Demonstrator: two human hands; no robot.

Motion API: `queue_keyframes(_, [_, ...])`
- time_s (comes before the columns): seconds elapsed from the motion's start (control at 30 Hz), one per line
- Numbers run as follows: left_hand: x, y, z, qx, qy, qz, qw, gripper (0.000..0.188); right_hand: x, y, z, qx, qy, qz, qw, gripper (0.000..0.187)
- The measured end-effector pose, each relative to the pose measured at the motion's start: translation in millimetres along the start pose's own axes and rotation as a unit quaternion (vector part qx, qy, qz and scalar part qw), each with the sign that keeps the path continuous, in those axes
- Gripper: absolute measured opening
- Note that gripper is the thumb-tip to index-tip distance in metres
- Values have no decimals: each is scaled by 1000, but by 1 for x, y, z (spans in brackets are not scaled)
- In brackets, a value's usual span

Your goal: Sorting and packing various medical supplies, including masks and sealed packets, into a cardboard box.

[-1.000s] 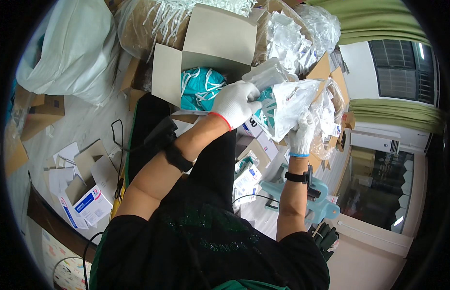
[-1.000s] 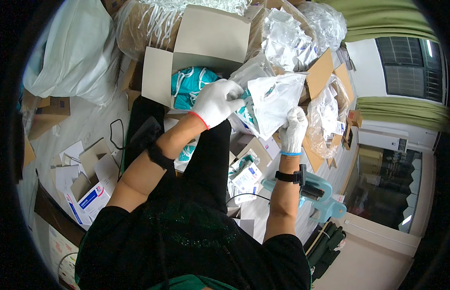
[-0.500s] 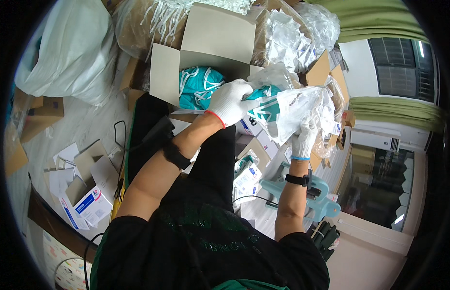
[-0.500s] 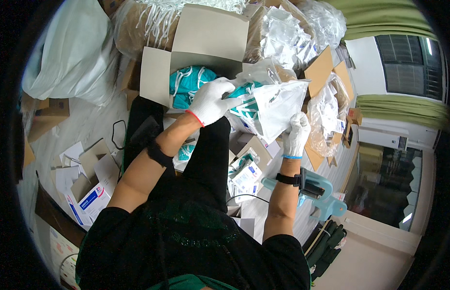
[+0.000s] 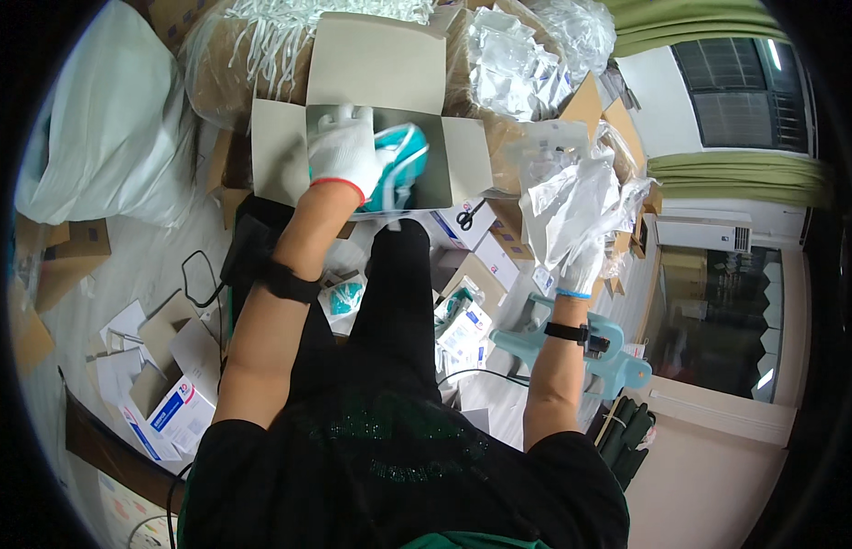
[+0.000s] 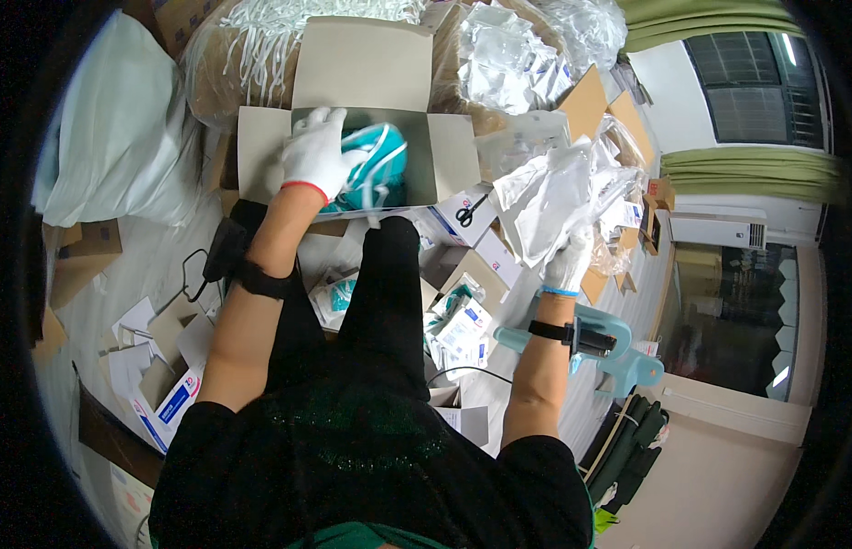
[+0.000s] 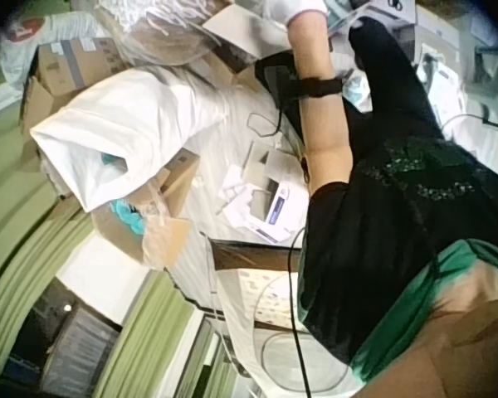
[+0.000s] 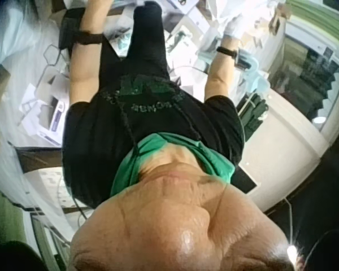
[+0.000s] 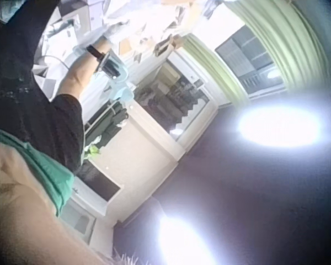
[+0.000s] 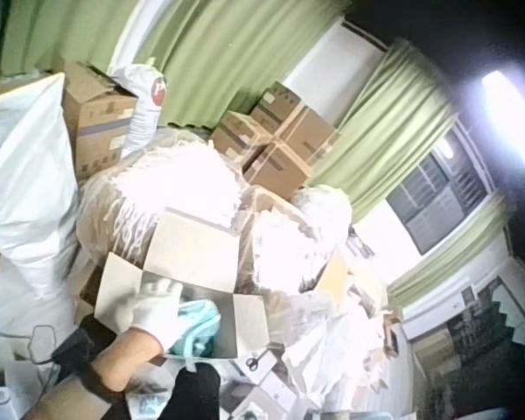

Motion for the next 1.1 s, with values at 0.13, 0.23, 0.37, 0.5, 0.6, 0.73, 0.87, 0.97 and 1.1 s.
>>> queue_keyframes(0.13, [48, -16, -5, -24, 65, -316, 946, 20, 35, -37, 13, -39, -142, -671, 726, 41])
queue_keyframes(0.23, [93, -33, -19, -88, 84, -451, 884, 14, 74, -53, 18, -72, -274, -853, 438, 44])
queue_keyframes(0.37, [113, -40, -28, -55, 138, -419, 896, 22, 84, -66, 24, -117, -311, -868, 369, 48])
queue_keyframes(0.5, [123, -44, -36, -73, 168, -379, 907, 27, 74, -83, 16, -123, -325, -902, 256, 52])
queue_keyframes(0.6, [133, -24, -56, -84, 216, -409, 883, 21, 49, -94, 11, -122, -308, -927, 178, 56])
queue_keyframes(0.73, [145, -30, -70, -82, 230, -417, 876, 12, 10, -105, 5, -76, -227, -944, 226, 60])
queue_keyframes(0.87, [126, -24, -66, -46, 169, -422, 890, 13, 68, -110, 12, 61, -113, -791, 599, 17])
queue_keyframes(0.97, [104, -27, -52, 12, 81, -452, 888, 13, 53, -93, 24, 65, -148, -803, 574, 11])
queue_keyframes(1.1, [58, -8, -54, -37, -5, -401, 915, 13, 37, -55, 72, 58, -207, -779, 589, 11])
Point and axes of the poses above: each hand's wrist, its own z-axis towards the middle knuckle, its own y-axis out of the palm, x = y × z, the point moved 2 cm from there along z, towards the middle knuckle, and after that the axes turned 1 degree about z, right-handed, at the moved point
